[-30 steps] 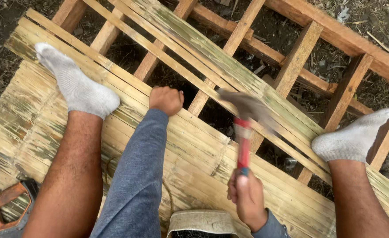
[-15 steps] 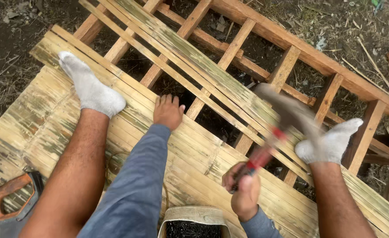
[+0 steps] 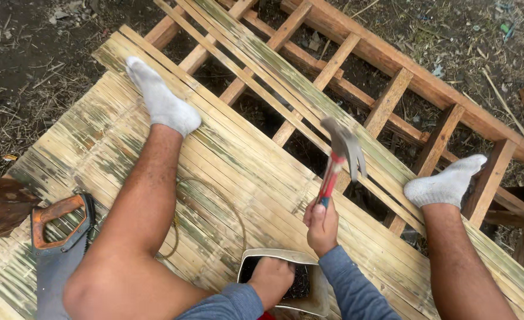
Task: The person is hammering nails into thin wooden slats to secure them onto a wooden frame. They repeatedly pick up nails from a container and drive them into the wood using a hammer.
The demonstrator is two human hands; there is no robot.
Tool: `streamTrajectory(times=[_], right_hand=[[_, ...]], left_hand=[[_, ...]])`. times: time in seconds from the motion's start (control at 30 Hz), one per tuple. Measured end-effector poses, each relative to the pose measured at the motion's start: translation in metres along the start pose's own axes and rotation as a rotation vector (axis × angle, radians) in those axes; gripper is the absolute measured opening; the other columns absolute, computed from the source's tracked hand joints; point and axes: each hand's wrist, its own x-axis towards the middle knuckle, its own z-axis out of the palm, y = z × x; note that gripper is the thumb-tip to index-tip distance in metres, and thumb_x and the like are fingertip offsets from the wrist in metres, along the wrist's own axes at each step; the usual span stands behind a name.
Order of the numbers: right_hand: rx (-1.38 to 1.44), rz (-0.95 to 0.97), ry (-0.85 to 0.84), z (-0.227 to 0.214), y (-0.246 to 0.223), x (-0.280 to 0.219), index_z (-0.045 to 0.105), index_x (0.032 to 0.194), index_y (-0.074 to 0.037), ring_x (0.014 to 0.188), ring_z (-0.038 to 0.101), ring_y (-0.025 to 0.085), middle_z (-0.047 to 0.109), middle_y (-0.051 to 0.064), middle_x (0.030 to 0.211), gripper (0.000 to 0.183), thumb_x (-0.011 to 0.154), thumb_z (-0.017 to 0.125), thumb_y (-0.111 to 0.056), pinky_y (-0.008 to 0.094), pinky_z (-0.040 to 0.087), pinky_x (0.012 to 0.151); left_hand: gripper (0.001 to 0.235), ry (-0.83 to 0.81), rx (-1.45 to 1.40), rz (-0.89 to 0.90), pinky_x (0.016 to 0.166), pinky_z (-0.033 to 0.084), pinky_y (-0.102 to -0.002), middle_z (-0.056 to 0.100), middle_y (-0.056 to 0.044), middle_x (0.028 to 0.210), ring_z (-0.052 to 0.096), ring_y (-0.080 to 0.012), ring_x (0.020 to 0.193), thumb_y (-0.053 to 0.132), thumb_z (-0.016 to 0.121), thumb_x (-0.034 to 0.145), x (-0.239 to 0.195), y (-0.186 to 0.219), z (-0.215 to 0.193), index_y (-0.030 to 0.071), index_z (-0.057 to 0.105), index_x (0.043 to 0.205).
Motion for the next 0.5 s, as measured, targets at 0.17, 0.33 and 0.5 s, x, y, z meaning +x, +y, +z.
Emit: streamTrajectory(times=[0.17, 0.33, 0.5], right_hand=[[-0.638, 0.16, -0.254, -0.003, 0.016, 0.024, 0.069, 0.097, -0.003, 0.075, 0.065, 0.037, 0.068, 0.022, 0.078, 0.055, 0.102, 0.045, -0.052, 0.047, 0.052, 0.074], [-0.59, 0.245, -0.161, -0.016, 0.017, 0.043, 0.067, 0.094, -0.001, 0.067, 0.064, 0.029, 0.067, 0.017, 0.073, 0.057, 0.103, 0.046, -0.053, 0.043, 0.052, 0.07], [-0.185, 0.432, -0.105, -0.01, -0.016, 0.031, 0.063, 0.092, -0.004, 0.051, 0.046, 0.016, 0.054, 0.007, 0.068, 0.045, 0.105, 0.052, -0.046, 0.036, 0.038, 0.048]], left_hand=[[0.022, 0.042, -0.123, -0.008, 0.076, 0.057, -0.043, 0.073, -0.018, 0.091, 0.072, -0.0324, 0.089, 0.011, 0.065, 0.081, -0.001, -0.041, 0.045, 0.002, 0.075, 0.099], [0.015, 0.032, 0.011, 0.01, 0.066, 0.059, -0.046, 0.074, -0.014, 0.08, 0.075, -0.031, 0.079, 0.012, 0.065, 0.081, 0.05, -0.093, 0.046, 0.01, 0.08, 0.078], [0.014, -0.012, 0.017, 0.014, 0.067, 0.059, -0.047, 0.075, -0.013, 0.082, 0.075, -0.0327, 0.081, 0.015, 0.064, 0.085, 0.055, -0.142, 0.056, 0.01, 0.077, 0.083]])
